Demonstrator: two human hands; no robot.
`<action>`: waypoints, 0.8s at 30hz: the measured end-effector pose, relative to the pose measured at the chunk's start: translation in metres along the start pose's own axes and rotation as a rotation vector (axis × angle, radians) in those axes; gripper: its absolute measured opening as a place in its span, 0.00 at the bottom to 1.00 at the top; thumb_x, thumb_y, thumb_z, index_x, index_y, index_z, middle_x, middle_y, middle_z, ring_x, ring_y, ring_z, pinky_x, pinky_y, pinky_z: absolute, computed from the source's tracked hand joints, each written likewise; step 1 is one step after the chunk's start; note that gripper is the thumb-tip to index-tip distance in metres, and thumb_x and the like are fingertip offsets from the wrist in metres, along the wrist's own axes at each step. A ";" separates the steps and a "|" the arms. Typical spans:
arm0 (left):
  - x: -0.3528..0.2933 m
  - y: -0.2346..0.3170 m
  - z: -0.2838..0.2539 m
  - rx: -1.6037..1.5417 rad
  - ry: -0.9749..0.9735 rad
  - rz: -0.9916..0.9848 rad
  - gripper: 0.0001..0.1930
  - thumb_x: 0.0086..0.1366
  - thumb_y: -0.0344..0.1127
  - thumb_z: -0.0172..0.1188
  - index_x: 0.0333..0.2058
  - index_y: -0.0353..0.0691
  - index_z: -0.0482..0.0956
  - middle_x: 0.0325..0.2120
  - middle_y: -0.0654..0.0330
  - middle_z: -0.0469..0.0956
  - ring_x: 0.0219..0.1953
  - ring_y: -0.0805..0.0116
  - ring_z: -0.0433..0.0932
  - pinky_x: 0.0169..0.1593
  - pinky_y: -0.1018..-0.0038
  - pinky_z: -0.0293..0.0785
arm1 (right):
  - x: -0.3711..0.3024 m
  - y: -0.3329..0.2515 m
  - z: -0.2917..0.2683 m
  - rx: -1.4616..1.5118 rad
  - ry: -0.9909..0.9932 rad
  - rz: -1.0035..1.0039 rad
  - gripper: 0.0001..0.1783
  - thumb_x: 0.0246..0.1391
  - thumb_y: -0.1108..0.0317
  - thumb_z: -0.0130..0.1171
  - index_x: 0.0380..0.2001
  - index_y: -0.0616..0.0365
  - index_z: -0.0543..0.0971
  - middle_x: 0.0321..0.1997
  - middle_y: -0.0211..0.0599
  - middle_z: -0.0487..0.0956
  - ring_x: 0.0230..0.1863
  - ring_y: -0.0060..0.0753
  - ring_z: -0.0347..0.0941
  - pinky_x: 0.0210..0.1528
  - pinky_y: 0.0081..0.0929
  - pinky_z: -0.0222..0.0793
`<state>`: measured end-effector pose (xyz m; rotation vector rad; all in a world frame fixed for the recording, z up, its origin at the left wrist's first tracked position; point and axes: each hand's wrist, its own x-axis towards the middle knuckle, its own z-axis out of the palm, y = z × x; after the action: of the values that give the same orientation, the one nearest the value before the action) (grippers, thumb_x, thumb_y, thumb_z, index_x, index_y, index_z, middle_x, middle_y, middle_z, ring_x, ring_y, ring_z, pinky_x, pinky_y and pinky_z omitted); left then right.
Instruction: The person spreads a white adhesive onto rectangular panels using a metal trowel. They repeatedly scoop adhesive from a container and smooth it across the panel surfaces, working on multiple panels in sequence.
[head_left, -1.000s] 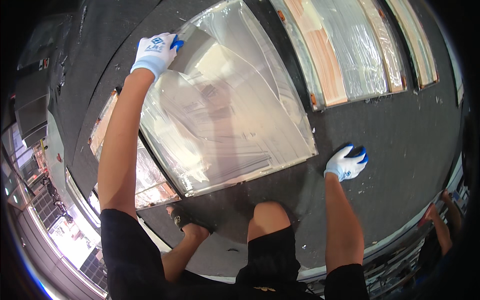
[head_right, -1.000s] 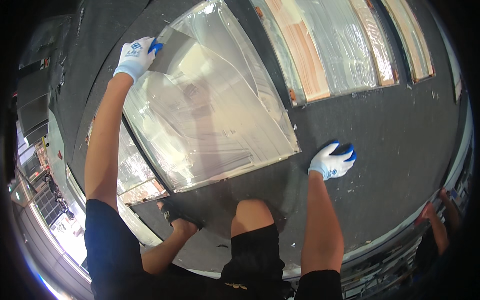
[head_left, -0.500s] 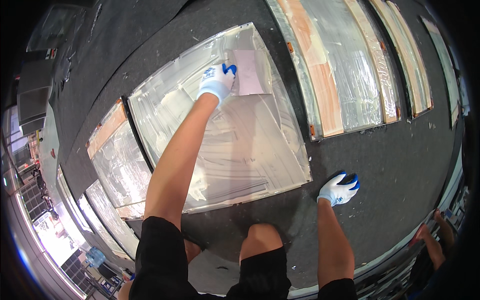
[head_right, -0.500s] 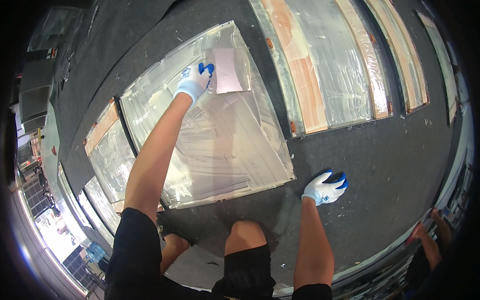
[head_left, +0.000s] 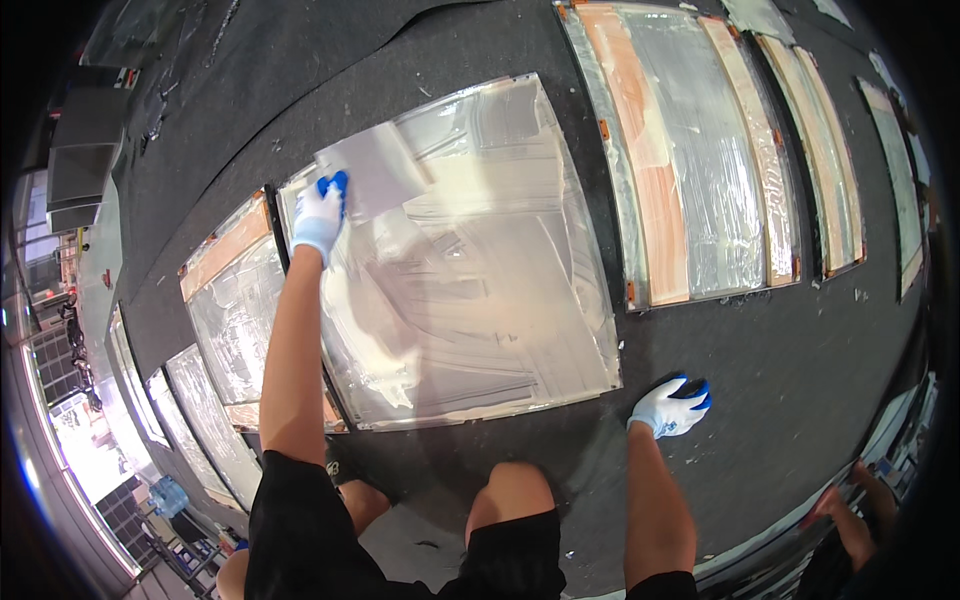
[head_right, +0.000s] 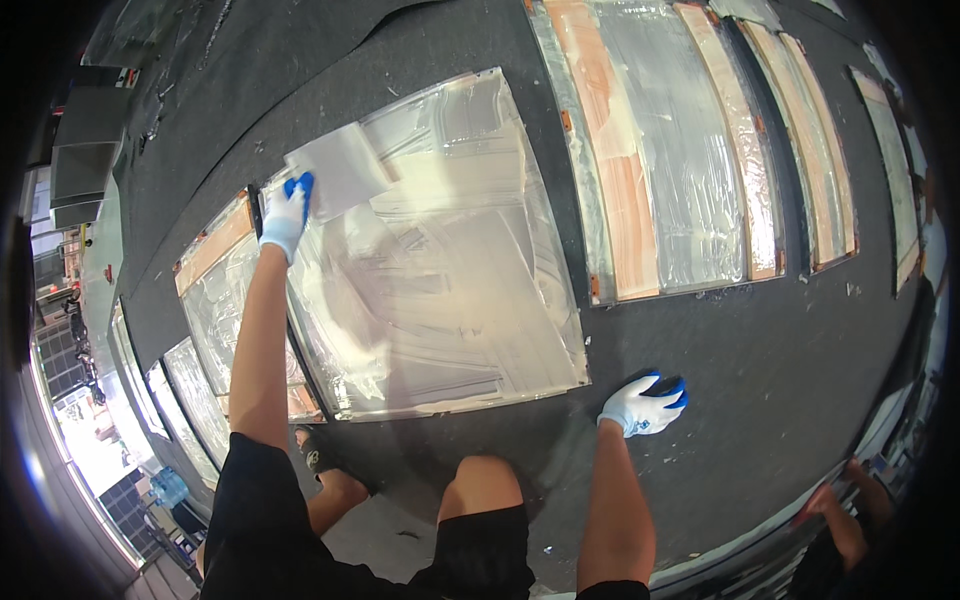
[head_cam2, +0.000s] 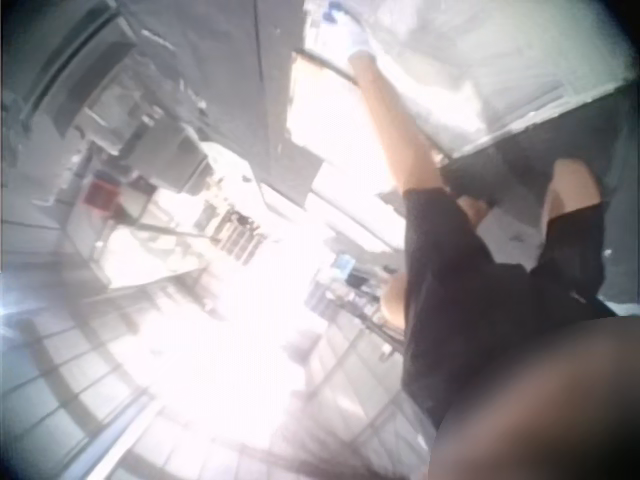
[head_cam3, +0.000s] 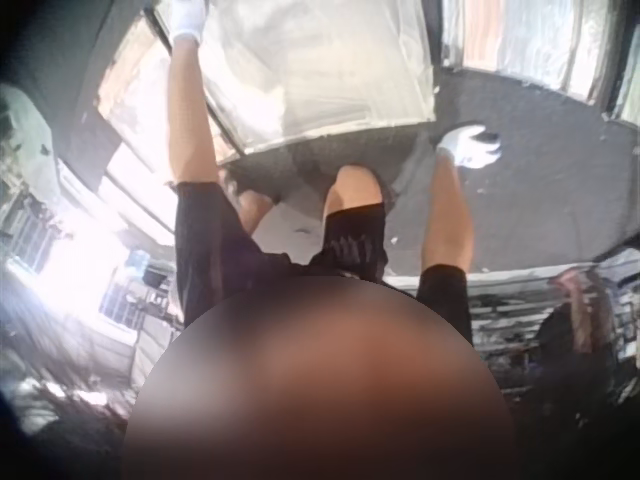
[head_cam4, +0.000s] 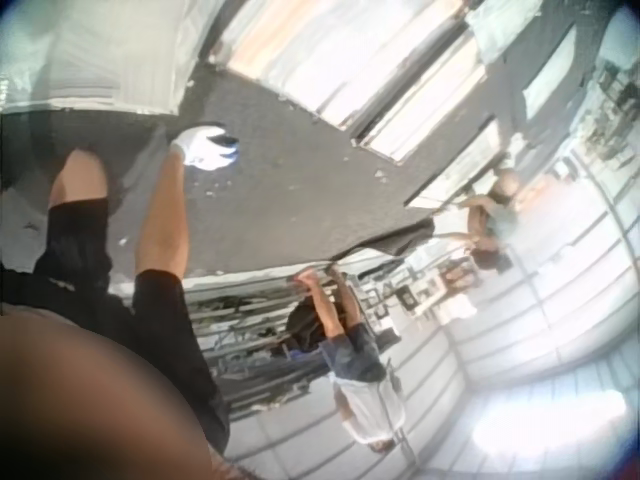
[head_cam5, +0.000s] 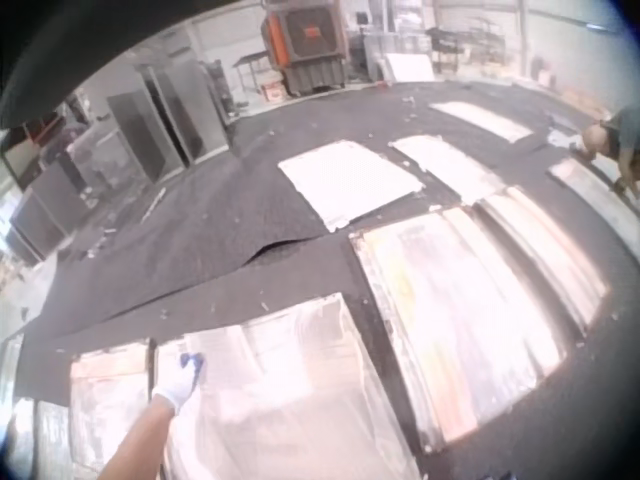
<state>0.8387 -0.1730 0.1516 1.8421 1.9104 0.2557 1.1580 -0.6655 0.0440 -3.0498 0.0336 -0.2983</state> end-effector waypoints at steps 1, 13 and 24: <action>-0.002 0.017 0.013 -0.037 0.015 0.038 0.26 0.68 0.57 0.57 0.32 0.34 0.83 0.20 0.54 0.79 0.25 0.58 0.79 0.35 0.60 0.73 | -0.001 0.000 0.001 -0.005 0.007 -0.008 0.29 0.63 0.50 0.54 0.63 0.53 0.70 0.65 0.48 0.69 0.64 0.53 0.66 0.63 0.50 0.62; -0.013 0.162 0.136 -0.065 -0.297 0.133 0.22 0.66 0.52 0.53 0.34 0.38 0.85 0.35 0.45 0.84 0.42 0.44 0.82 0.49 0.56 0.74 | -0.001 0.002 0.003 0.024 0.018 -0.021 0.28 0.63 0.51 0.55 0.61 0.54 0.71 0.64 0.48 0.69 0.64 0.53 0.66 0.64 0.50 0.62; 0.030 -0.007 0.049 0.303 -0.013 0.033 0.28 0.65 0.58 0.53 0.43 0.36 0.85 0.44 0.40 0.82 0.50 0.41 0.80 0.54 0.54 0.73 | -0.001 0.009 0.009 -0.039 0.037 -0.038 0.30 0.63 0.48 0.54 0.61 0.55 0.70 0.64 0.50 0.69 0.63 0.54 0.67 0.61 0.53 0.63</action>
<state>0.8549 -0.1537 0.1000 2.0613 1.9990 -0.0388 1.1590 -0.6734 0.0339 -3.0864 -0.0158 -0.3615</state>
